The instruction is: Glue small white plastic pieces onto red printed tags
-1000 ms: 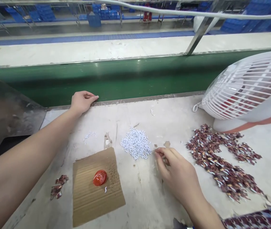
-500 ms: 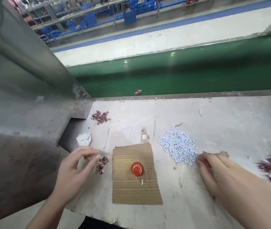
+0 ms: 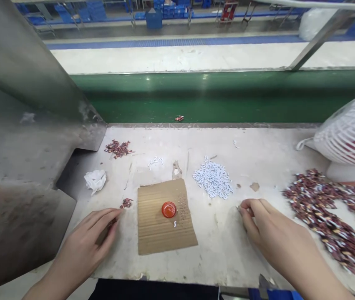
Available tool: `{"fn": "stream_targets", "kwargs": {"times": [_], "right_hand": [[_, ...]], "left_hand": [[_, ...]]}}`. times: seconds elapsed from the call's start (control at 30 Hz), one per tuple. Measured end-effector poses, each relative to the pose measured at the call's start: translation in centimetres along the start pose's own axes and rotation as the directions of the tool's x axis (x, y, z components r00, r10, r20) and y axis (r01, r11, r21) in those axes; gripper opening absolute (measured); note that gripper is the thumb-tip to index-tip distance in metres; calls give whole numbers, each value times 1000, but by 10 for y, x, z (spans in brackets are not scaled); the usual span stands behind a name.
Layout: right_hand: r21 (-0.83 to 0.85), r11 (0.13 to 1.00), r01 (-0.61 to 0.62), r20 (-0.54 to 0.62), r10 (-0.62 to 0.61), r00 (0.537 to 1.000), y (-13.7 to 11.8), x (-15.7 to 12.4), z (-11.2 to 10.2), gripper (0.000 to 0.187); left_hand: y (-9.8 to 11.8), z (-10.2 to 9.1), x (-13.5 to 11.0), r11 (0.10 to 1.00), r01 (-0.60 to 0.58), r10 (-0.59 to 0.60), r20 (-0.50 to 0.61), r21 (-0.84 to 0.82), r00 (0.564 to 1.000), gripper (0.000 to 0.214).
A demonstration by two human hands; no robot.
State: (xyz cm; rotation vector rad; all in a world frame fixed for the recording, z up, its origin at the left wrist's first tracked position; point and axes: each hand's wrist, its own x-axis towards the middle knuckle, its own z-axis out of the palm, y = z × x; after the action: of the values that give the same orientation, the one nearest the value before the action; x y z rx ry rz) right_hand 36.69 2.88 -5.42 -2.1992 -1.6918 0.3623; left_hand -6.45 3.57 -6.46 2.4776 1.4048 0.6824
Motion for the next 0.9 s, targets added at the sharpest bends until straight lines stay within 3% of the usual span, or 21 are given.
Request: {"fn": "stream_targets", "kwargs": {"times": [0.13, 0.27, 0.33, 0.4, 0.43, 0.5, 0.53, 0.57, 0.6, 0.63, 0.7, 0.73, 0.83, 0.9], "right_hand": [[218, 966, -141, 171, 104, 980, -16, -17, -4, 31], [552, 773, -313, 286, 177, 942, -39, -39, 1, 46], [675, 618, -404, 364, 198, 910, -51, -53, 6, 48], [744, 480, -465, 423, 199, 884, -66, -66, 12, 49], [765, 419, -489, 450, 194, 871, -73, -72, 14, 49], [790, 271, -550, 529, 152, 835, -89, -83, 18, 45], [789, 189, -584, 575, 108, 811, -96, -87, 19, 42], [783, 111, -612, 610, 54, 791, -103, -90, 19, 39], [772, 49, -634, 635, -5, 772, -110, -92, 20, 36], [761, 12, -649, 648, -60, 759, -116, -94, 20, 34], [749, 8, -662, 658, -119, 743, -125, -96, 20, 33], [744, 21, -667, 664, -131, 736, -128, -96, 21, 34], [737, 53, -674, 673, -147, 725, -133, -95, 23, 40], [734, 34, -678, 672, -173, 720, -134, -95, 25, 40]], "left_hand": [[-12, 1, -11, 991, -106, 103, 37, 77, 994, 30], [-27, 0, -18, 991, -115, 113, 33, 72, 993, 27], [-28, -5, -17, 1000, -8, 8, 55, -5, 998, 29], [-21, -13, -13, 953, 265, -257, 72, -145, 964, 29], [-14, -16, -10, 871, 418, -407, 97, -258, 908, 28], [7, -20, -4, 586, 617, -620, 198, -525, 759, 27], [20, -20, -1, 434, 620, -637, 264, -654, 724, 28], [35, -18, 3, 315, 592, -624, 308, -742, 718, 32], [50, -15, 7, 256, 560, -568, 346, -788, 747, 36], [65, -12, 12, 270, 503, -459, 350, -821, 817, 38], [89, -5, 23, 370, 281, -269, 187, -885, 945, 31], [97, -2, 30, 412, 166, -197, 90, -896, 976, 34], [106, 5, 46, 529, 85, -152, 4, -844, 988, 33], [105, 8, 50, 513, 110, -158, 32, -851, 987, 18]]}}
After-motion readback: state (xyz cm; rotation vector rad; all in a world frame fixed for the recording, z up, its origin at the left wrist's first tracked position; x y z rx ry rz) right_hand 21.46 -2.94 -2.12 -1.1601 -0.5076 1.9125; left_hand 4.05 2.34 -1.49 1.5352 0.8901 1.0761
